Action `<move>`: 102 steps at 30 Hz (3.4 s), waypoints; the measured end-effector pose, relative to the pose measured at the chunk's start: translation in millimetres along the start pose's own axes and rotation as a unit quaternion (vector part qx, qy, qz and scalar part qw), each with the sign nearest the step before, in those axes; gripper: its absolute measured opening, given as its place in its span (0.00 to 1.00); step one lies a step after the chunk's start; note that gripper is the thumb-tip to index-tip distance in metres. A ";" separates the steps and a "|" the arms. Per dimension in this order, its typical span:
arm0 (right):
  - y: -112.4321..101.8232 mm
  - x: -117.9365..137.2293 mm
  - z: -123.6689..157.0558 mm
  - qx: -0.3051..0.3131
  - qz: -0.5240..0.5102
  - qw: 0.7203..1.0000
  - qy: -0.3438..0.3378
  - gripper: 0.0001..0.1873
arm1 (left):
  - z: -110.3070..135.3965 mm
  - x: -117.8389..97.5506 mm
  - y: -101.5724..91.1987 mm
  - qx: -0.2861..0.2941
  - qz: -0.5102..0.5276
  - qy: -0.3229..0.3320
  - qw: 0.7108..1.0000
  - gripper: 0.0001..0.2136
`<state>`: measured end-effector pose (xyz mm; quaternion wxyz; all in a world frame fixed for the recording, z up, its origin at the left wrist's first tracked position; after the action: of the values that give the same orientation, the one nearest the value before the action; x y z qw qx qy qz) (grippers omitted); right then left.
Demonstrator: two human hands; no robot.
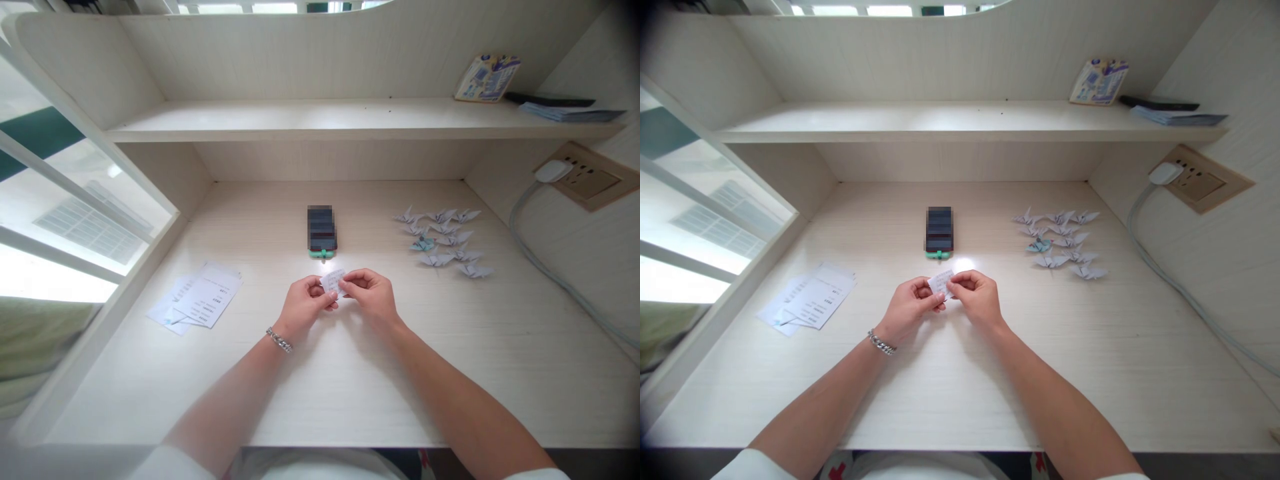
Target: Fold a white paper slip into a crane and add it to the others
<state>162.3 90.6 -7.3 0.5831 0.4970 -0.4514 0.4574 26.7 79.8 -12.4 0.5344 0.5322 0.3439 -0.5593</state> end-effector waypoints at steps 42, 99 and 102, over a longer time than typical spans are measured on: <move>7.6 -1.8 -1.2 0.045 0.006 0.999 -0.020 0.11 | 1.4 -9.4 -2.2 0.004 -0.167 0.062 0.984 0.12; 2.8 -13.8 -8.5 0.109 0.025 0.992 0.051 0.19 | 1.2 -3.7 -3.5 0.081 0.005 -0.028 0.996 0.20; 0.1 -13.0 -9.5 0.097 0.035 0.993 0.049 0.19 | 2.3 -6.5 -3.5 0.084 0.028 -0.035 0.995 0.21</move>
<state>160.6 99.0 -20.9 0.5367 0.5123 -0.3930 0.5431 21.9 79.8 -6.3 0.5148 0.5646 0.2616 -0.5896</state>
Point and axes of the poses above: each hand's wrist, its own z-axis away from the middle knuckle, its own y-axis out of the palm, x = y × z, the point moved 8 cm from there along -z, towards the middle knuckle, and after that the axes turned 1 degree about y, right-handed, at the moved point
